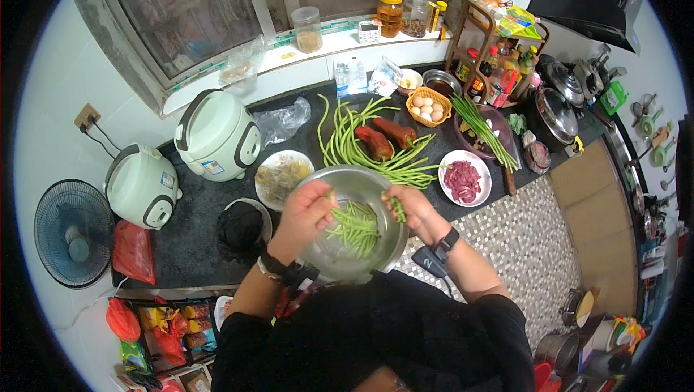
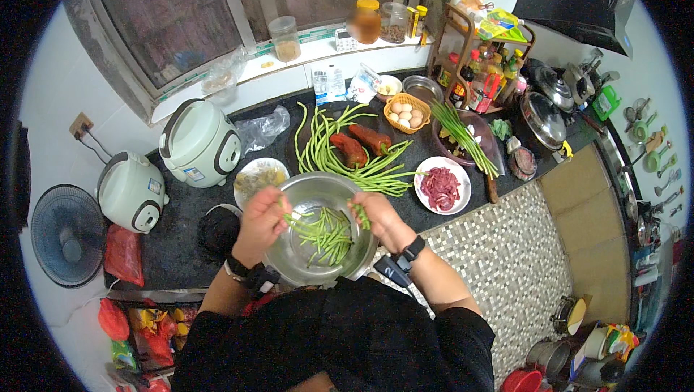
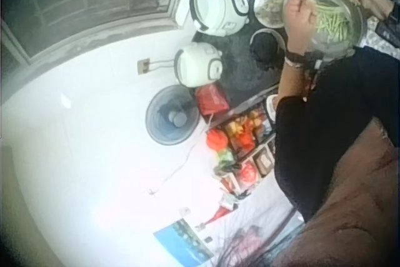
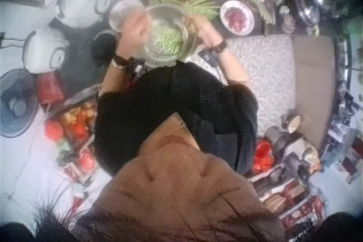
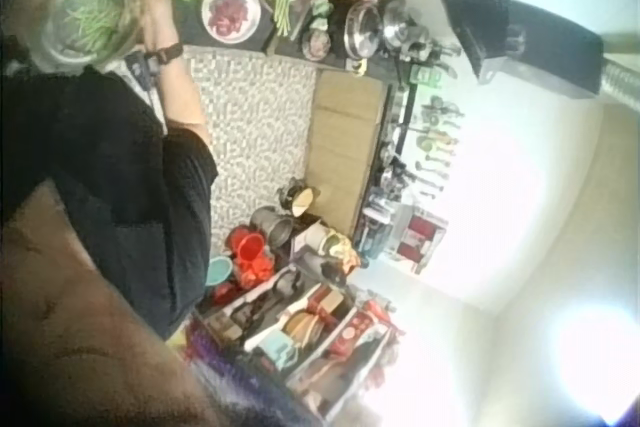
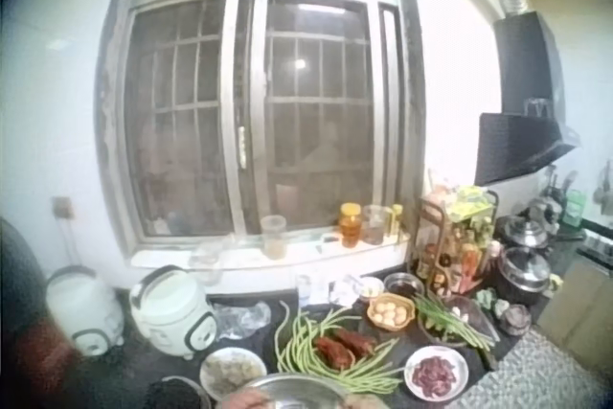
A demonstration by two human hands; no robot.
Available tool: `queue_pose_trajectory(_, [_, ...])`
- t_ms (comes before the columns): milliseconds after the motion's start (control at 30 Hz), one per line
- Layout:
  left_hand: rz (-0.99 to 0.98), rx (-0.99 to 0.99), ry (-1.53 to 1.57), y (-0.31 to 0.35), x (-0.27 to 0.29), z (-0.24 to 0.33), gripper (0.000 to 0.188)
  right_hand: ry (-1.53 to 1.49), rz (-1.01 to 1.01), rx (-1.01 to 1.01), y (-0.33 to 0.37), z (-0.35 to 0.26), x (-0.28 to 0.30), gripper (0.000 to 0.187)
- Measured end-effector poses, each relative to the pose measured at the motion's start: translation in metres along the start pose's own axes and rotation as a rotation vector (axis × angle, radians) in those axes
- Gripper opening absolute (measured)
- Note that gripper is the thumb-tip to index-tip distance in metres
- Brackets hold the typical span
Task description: Preparing long beans by snapping them into shorter segments and placing them into a metal bowl.
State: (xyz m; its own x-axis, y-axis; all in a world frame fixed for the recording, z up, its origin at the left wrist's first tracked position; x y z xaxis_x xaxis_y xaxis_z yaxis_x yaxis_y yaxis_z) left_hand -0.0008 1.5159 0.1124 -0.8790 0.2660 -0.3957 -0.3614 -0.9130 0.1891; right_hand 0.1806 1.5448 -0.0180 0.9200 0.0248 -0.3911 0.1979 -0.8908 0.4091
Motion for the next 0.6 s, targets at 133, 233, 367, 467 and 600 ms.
queue_pose_trajectory(133, [-0.017,-0.001,-0.041,-0.012,0.014,0.005,0.004,0.011,-0.165,0.049,0.011,-0.021,-0.024,0.011])
queue_pose_trajectory(233, [-0.048,0.109,-0.092,-0.021,0.008,-0.024,0.005,0.040,-0.249,0.132,0.021,-0.036,-0.059,0.012])
queue_pose_trajectory(367, [-0.096,0.108,-0.123,-0.026,0.000,-0.043,0.005,0.047,-0.456,-0.017,0.048,-0.034,-0.094,0.014])
queue_pose_trajectory(467, [-0.126,0.100,-0.230,-0.029,-0.002,-0.055,0.005,0.187,-0.504,0.051,0.041,-0.020,-0.086,0.021])
queue_pose_trajectory(600, [-0.044,-0.082,-0.663,-0.022,-0.011,-0.041,0.004,0.432,-0.456,0.183,0.032,-0.013,-0.082,0.024])
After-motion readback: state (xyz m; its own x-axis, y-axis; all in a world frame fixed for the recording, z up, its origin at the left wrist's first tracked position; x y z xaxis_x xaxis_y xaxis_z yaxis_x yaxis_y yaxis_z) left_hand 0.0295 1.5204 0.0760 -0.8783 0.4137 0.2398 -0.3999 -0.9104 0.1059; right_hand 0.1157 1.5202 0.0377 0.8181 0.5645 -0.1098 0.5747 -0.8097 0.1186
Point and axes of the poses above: each hand's wrist, its own y-axis away from the middle knuckle, its own x-axis out of the back of the hand, z = x × y, the point moved 10 cm from there along -y, towards the middle knuckle, and after that the axes turned 11 degrees about x, right-handed, at the moved point
